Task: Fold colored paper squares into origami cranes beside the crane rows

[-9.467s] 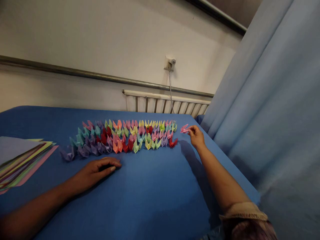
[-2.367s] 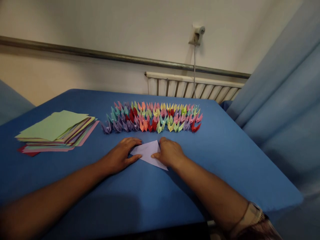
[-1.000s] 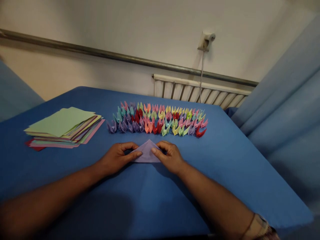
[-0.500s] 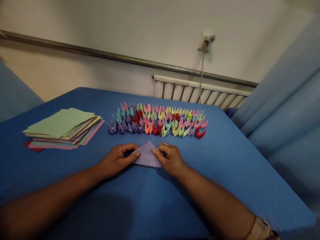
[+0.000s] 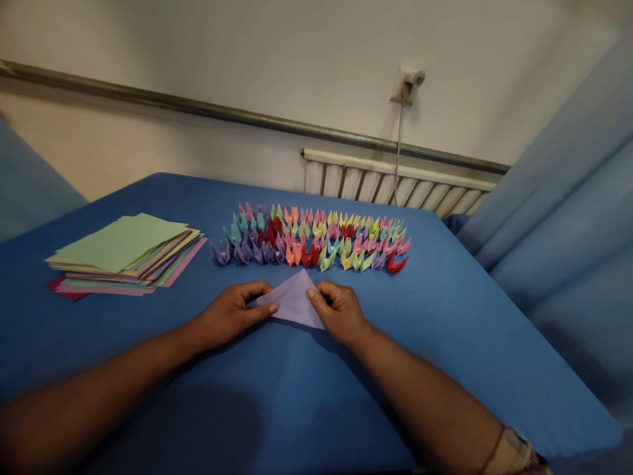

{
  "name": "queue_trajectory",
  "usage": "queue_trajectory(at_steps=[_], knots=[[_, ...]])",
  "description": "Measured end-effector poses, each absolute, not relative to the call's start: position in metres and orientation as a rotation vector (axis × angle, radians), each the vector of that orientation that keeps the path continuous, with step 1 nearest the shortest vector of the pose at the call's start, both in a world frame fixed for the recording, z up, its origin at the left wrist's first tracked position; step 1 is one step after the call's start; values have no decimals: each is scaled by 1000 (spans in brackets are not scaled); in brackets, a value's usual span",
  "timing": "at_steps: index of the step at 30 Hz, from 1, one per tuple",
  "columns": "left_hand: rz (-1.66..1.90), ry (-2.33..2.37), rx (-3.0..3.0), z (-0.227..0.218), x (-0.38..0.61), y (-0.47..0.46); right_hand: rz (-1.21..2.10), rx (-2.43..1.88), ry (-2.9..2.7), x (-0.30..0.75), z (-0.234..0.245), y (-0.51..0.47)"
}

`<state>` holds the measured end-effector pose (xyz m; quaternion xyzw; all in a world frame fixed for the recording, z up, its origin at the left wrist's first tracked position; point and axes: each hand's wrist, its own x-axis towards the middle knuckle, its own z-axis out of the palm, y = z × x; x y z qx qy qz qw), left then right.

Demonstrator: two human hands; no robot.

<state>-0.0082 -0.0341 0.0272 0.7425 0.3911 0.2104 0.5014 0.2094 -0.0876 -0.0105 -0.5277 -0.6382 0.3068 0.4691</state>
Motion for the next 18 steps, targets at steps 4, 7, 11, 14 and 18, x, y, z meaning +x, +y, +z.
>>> queue_trajectory(at_steps=[4,7,11,14,18], knots=[[506,931,1823,26,-10,-32,721,-1280,-1569,209,-9,-89],[495,918,1864,27,-10,-32,684,-1283,-1588,207,-8,-90],[489,944,1900,29,-10,-32,667,-1300,-1610,206,-9,-90],[475,933,1878,29,-11,-32,682,-1296,-1608,207,-10,-90],[478,919,1865,30,-11,-32,707,-1308,-1595,207,-8,-91]])
